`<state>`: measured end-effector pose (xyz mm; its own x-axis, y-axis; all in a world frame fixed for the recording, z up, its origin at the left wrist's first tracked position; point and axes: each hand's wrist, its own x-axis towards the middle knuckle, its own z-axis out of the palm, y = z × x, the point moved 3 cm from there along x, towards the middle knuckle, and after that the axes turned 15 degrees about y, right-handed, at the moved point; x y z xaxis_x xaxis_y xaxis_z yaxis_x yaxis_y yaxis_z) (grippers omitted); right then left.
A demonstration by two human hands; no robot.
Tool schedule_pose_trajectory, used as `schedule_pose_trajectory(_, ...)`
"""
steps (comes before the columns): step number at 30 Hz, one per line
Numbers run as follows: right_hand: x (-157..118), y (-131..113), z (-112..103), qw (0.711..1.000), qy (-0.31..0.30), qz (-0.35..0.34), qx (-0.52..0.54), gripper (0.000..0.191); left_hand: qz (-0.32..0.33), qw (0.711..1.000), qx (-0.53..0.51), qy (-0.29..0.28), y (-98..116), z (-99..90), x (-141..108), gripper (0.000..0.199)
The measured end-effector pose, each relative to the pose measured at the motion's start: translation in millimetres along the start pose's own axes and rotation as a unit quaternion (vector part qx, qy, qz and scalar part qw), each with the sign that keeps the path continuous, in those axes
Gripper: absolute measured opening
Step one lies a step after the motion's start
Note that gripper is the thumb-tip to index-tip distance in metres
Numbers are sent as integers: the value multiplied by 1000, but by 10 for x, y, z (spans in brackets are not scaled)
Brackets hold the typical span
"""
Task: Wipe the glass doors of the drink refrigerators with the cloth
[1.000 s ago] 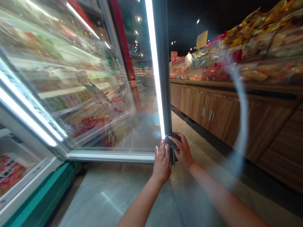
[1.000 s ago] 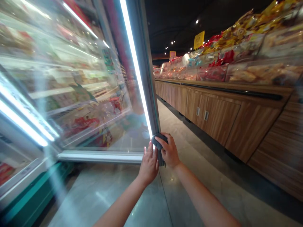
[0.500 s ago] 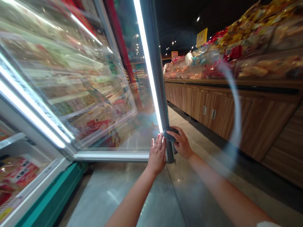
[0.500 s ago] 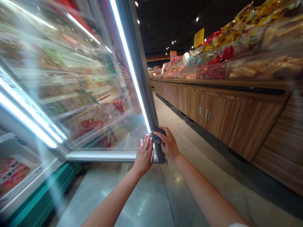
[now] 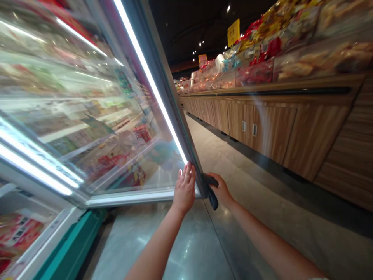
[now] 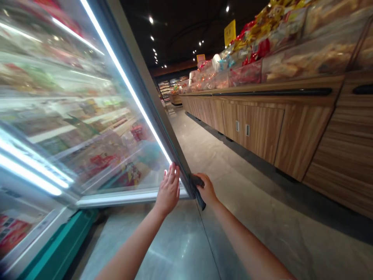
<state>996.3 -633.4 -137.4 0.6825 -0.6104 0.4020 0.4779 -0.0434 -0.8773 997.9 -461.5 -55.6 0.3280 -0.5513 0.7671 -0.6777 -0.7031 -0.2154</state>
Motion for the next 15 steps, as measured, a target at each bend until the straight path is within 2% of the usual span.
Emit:
schedule_pose_trajectory(2, 60, -87, 63, 1000, 3, 0, 5, 40, -8, 1000, 2, 2, 16, 7, -5, 95)
schedule_pose_trajectory(4, 282, -305, 215, 1000, -2, -15, 19, 48, -14, 1000, 2, 4, 34, 5, 0, 94)
schedule_pose_trajectory(6, 505, -525, 364, 996, -23, -64, 50, 55, -16, 1000, 2, 5, 48, 2, 11, 93)
schedule_pose_trajectory(8, 579, -592, 421, 992, -45, -98, 72, 56, -18, 1000, 1, 4, 52, 5, 21, 93)
schedule_pose_trajectory(10, 479, -460, 368, 993, -55, -82, 71, 56, -21, 1000, 1, 2, 54, 14, 29, 93)
schedule_pose_trajectory(13, 226, -122, 208, 998, -52, -9, 36, 58, -26, 1000, 4, 3, 78, 15, 38, 93)
schedule_pose_trajectory(15, 175, -31, 162, 998, -53, 12, 20, 59, -31, 999, 13, 13, 112, -2, 44, 93)
